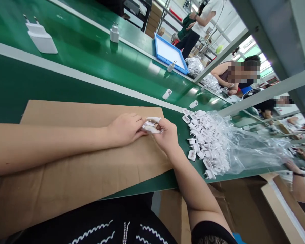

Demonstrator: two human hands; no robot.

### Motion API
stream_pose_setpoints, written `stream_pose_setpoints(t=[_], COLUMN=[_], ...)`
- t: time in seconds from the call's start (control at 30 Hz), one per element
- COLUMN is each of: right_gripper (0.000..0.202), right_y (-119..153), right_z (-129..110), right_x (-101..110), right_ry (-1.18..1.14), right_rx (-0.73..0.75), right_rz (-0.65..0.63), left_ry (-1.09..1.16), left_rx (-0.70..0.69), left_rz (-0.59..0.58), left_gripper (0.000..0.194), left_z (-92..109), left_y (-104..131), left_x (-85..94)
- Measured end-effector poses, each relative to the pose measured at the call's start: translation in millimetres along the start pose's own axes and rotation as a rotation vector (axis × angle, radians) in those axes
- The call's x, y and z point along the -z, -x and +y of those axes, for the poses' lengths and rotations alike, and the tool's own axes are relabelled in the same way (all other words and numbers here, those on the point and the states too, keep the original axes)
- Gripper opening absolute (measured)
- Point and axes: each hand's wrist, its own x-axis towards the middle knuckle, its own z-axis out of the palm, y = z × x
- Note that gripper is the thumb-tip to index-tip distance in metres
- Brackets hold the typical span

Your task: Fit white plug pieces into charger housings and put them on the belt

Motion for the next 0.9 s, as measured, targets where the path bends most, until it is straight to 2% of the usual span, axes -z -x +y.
stream_pose_setpoints(t=[0.03,0.1,0.17,0.27,0.33,0.4,0.47,0.53,0.6,0.63,0.7,0.77,0.8,0.87,0.9], right_gripper=[0.024,0.047,0.067,0.071,0.073,0.076,0.071,0.061,0.05,0.047,0.043,0.044,0.047,0.053,0.05], right_y=[2.9,5.6,3.6,-3.2,-5.7,-5.3,-2.9,0.2,3.3,4.9,8.0,10.1,10.3,8.5,6.5], right_z=[1.5,5.9,12.4,24.9,32.6,37.5,39.0,37.5,34.4,32.5,29.2,27.5,27.5,29.3,30.8], right_x=[-4.0,-9.3,-9.8,-3.5,0.1,-0.1,-3.3,-6.5,-6.6,-5.3,-1.1,2.6,3.7,3.9,3.5], right_ry=[-0.071,-0.257,-0.474,-0.724,-0.745,-0.67,-0.577,-0.501,-0.414,-0.35,-0.17,-0.026,-0.013,-0.113,-0.201], right_rx=[-0.065,-0.209,-0.347,-0.508,-0.571,-0.573,-0.506,-0.399,-0.324,-0.307,-0.29,-0.263,-0.249,-0.245,-0.262], right_rz=[0.016,0.02,0.05,0.141,0.116,0.043,0.006,-0.002,-0.049,-0.094,-0.177,-0.216,-0.221,-0.192,-0.156], left_ry=[0.088,0.282,0.417,0.394,0.278,0.171,0.103,0.077,0.085,0.079,0.023,-0.062,-0.092,-0.101,-0.095], left_rx=[0.035,0.119,0.216,0.385,0.504,0.59,0.647,0.686,0.725,0.734,0.694,0.522,0.422,0.291,0.287], left_rz=[-0.021,-0.077,-0.077,0.048,0.154,0.251,0.313,0.305,0.259,0.264,0.376,0.505,0.527,0.443,0.374], left_gripper=[0.033,0.03,0.032,0.04,0.042,0.043,0.045,0.055,0.073,0.083,0.094,0.09,0.083,0.076,0.078], left_z=[-0.4,-3.0,-10.0,-32.6,-56.4,-84.8,-113.1,-135.6,-147.5,-148.6,-141.6,-125.7,-116.3,-98.9,-92.2], left_y=[-0.9,-4.9,-13.3,-37.4,-59.5,-81.6,-99.2,-109.2,-111.8,-111.2,-109.5,-112.0,-116.1,-130.2,-139.5], left_x=[1.3,4.2,8.2,17.4,25.2,33.2,40.4,46.3,50.3,51.3,50.0,43.0,37.2,21.8,13.4])
